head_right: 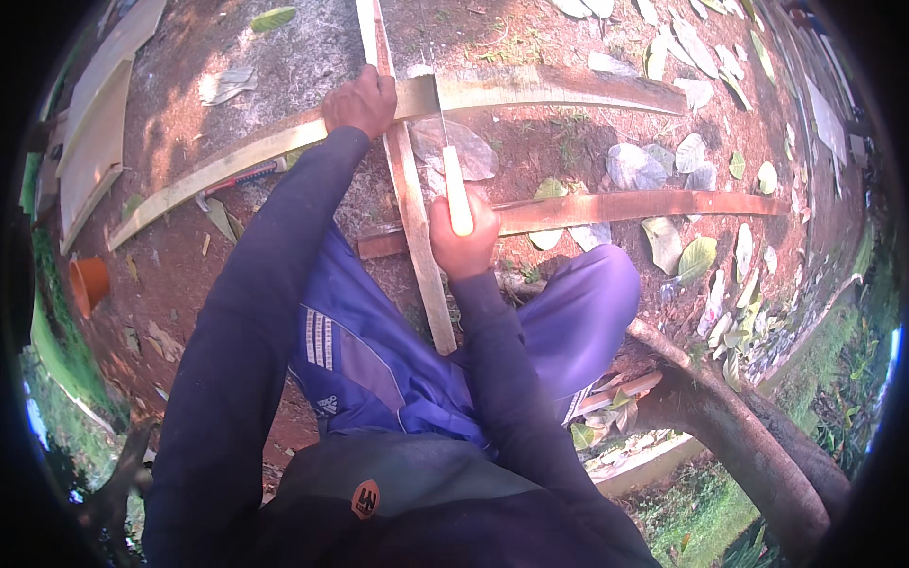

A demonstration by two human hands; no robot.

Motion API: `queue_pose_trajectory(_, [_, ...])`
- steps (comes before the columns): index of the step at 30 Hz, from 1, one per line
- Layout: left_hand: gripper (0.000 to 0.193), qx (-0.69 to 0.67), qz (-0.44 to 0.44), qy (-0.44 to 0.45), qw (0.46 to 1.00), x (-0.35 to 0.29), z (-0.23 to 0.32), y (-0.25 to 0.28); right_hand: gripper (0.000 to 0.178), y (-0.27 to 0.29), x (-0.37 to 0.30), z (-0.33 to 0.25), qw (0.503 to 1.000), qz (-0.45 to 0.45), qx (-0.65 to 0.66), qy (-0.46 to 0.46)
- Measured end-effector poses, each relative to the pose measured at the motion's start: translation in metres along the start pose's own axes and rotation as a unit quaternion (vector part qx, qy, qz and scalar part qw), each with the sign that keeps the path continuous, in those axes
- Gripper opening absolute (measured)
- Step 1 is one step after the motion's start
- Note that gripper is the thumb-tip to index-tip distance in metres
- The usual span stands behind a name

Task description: The person measures a wooden plank with a tape measure, then uses a hand saw to cut the plank into smaller pieces. The cut pieces are placed on the ground nearby.

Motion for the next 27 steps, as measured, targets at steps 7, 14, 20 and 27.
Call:
queue_pose_trajectory(7, [0.046,-0.012,0.014,-0.002,1.0,0.003,-0.002,-0.002,0.015,0.025,-0.072,0.014,0.996,-0.004,-0.029,-0.08])
queue_pose_trajectory(14, [0.046,-0.006,0.033,-0.016,0.999,0.003,0.003,0.004,0.011,-0.008,0.017,0.014,0.999,0.012,0.032,0.021])
queue_pose_trajectory(20, [0.047,0.005,0.001,0.003,1.0,0.002,-0.004,0.004,0.02,0.053,-0.117,0.009,0.996,-0.008,-0.06,-0.064])
queue_pose_trajectory(27, [0.047,0.007,0.023,-0.012,1.0,0.007,0.002,0.006,0.013,-0.029,0.044,0.003,0.999,0.032,0.015,0.036])
Point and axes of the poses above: each hand's wrist, its own x-axis towards the middle knuckle, its own y-axis out of the back of the hand, z = x × y, the point moved 7 cm from there along x, towards the middle knuckle, and after that the axes turned 4 degrees about -y, right-handed, at the moved point
